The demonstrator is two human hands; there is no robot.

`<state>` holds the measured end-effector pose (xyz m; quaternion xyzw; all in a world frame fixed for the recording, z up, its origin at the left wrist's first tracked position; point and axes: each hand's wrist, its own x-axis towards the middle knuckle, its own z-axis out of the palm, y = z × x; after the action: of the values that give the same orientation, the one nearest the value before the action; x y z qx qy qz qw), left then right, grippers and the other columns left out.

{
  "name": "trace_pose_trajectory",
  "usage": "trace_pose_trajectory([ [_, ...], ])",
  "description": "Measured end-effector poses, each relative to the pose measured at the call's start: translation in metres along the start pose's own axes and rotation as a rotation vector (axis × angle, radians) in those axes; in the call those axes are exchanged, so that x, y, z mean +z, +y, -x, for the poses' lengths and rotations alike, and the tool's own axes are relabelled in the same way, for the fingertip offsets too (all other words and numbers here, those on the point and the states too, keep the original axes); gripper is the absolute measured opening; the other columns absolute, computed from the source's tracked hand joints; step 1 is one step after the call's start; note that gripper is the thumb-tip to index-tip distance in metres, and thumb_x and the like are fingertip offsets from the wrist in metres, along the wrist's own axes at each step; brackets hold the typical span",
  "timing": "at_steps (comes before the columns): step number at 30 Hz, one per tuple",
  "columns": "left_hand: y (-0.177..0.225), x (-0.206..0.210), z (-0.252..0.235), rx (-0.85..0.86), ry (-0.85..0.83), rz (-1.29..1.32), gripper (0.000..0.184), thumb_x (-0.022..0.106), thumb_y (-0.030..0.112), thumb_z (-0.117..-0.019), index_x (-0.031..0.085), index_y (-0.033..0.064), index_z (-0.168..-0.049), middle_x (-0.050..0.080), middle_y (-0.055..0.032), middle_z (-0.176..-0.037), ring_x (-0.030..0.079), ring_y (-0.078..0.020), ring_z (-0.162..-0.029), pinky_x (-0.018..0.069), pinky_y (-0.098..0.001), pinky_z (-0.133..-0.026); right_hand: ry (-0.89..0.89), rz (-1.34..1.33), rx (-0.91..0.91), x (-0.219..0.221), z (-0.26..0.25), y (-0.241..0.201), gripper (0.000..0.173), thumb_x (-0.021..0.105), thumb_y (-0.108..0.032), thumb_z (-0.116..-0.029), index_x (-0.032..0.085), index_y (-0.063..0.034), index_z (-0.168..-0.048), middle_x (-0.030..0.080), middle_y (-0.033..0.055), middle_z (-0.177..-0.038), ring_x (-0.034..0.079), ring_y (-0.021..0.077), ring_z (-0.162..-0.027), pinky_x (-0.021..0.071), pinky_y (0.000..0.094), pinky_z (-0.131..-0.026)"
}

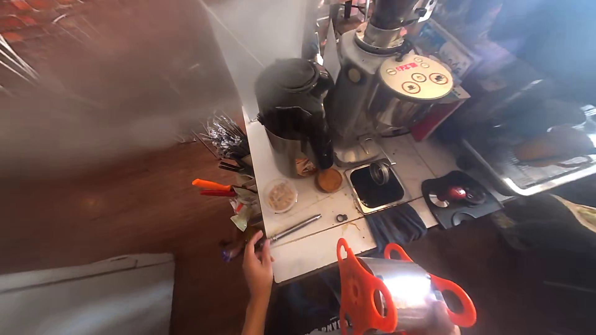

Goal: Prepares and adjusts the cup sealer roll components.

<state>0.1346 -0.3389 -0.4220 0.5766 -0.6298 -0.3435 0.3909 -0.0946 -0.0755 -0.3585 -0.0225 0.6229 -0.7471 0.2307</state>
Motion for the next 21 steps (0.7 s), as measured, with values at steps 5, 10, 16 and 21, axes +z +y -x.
trace_pose_trajectory([
  [5,-0.010,-0.009,0.010,-0.018,0.080,-0.019,0.035,0.054,0.015,-0.1036,0.060,-0.0046,-0.132,0.063,-0.0199,-0.128,0.068,-0.0132,-0.073,0.0598,-0.0290,-0.060,-0.085,0.039,0.074,-0.020,-0.003,0.015,0.053,0.052,-0.041,-0.1038,0.050,0.0053,-0.130,0.071,0.0029,-0.102,0.071,0.0078,-0.093,0.0598,0.0277,-0.086],
  [10,-0.015,-0.005,0.013,-0.035,0.034,-0.063,0.032,0.055,0.014,-0.1036,0.064,-0.0032,-0.129,0.068,-0.0181,-0.124,0.069,-0.0131,-0.073,0.0599,-0.0297,-0.063,-0.127,-0.028,0.059,0.009,0.008,-0.005,0.027,0.049,-0.037,-0.1063,0.059,-0.0162,-0.120,0.075,-0.0120,-0.094,0.072,0.0011,-0.089,0.0606,0.0247,-0.084],
  [16,-0.018,-0.017,0.009,-0.113,-0.033,-0.023,0.036,0.050,0.019,-0.1068,0.060,-0.0011,-0.135,0.065,-0.0182,-0.131,0.071,-0.0171,-0.075,0.0604,-0.0347,-0.063,-0.034,0.039,0.002,0.021,0.045,0.003,0.041,0.051,-0.043,-0.1049,0.054,-0.0089,-0.128,0.074,-0.0116,-0.098,0.071,0.0013,-0.092,0.0599,0.0250,-0.087],
  [21,-0.027,-0.032,-0.005,0.081,-0.189,-0.079,0.040,0.059,0.023,-0.1029,0.061,-0.0012,-0.135,0.063,-0.0223,-0.130,0.071,-0.0244,-0.091,0.0617,-0.0414,-0.076,0.200,0.026,-0.081,0.030,0.105,0.025,0.039,0.051,-0.044,-0.1052,0.054,-0.0112,-0.127,0.073,-0.0123,-0.099,0.070,0.0007,-0.095,0.0590,0.0258,-0.089],
])
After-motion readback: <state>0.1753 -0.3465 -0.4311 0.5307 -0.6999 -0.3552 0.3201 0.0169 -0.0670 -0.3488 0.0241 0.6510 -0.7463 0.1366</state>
